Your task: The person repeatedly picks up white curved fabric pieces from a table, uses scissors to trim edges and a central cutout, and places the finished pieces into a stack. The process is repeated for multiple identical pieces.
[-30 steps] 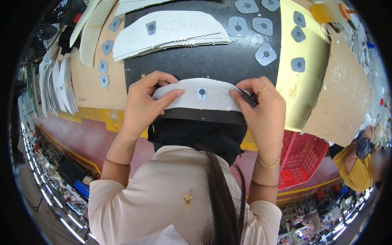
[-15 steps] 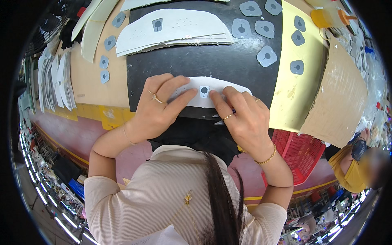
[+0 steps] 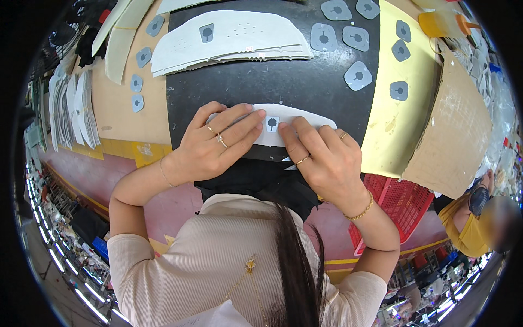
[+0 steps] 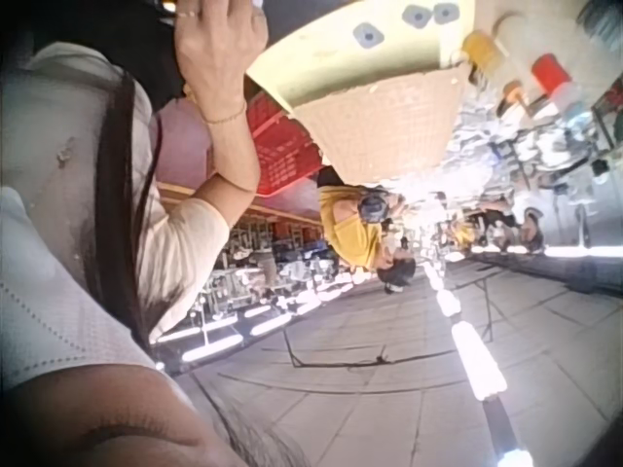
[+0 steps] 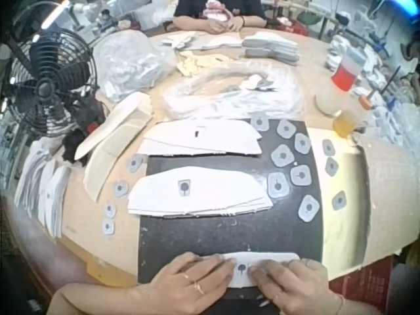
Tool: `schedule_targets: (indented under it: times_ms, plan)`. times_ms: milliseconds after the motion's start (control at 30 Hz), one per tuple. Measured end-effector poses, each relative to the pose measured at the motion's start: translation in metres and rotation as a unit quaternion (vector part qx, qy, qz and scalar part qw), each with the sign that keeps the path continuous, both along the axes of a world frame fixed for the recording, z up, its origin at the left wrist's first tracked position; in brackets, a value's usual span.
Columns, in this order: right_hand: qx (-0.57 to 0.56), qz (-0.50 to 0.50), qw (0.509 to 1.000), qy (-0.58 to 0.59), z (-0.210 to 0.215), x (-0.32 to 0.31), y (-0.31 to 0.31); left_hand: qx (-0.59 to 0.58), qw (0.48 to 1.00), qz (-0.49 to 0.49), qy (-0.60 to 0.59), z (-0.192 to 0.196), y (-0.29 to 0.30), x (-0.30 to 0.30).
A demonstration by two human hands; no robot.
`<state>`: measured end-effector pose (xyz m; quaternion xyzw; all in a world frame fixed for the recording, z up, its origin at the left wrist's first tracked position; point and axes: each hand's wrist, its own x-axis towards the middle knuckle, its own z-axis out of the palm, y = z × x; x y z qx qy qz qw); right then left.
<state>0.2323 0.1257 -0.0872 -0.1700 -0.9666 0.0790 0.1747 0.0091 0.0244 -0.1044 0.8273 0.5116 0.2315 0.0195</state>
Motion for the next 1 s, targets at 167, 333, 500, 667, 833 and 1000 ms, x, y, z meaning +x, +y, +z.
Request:
schedule_targets:
  times_ms: [167,333,500,667,833,1000]
  plan:
    - [0.041,0.021,0.998,-0.042,0.0,-0.001,-0.001,-0.036,0.997,-0.01,0.068,0.015,-0.001,0.005]
    - [-0.012,-0.008,0.997,-0.08,0.008,-0.006,-0.011,-0.067,0.985,-0.02,0.159,0.027,-0.001,0.014]
    - [-0.107,-0.024,0.991,-0.072,0.008,0.002,-0.012,-0.08,0.993,0.005,0.088,0.017,-0.01,0.01]
    - [-0.082,-0.011,0.993,-0.081,0.002,0.009,-0.016,-0.107,0.991,0.0,0.086,0.02,-0.013,0.01]
    - [-0.063,-0.015,0.992,-0.113,0.008,0.008,-0.022,-0.117,0.985,-0.004,0.131,0.028,-0.008,0.022]
    - [-0.118,-0.042,0.989,-0.076,0.007,0.001,-0.017,-0.113,0.978,0.026,0.171,0.025,-0.015,0.034]
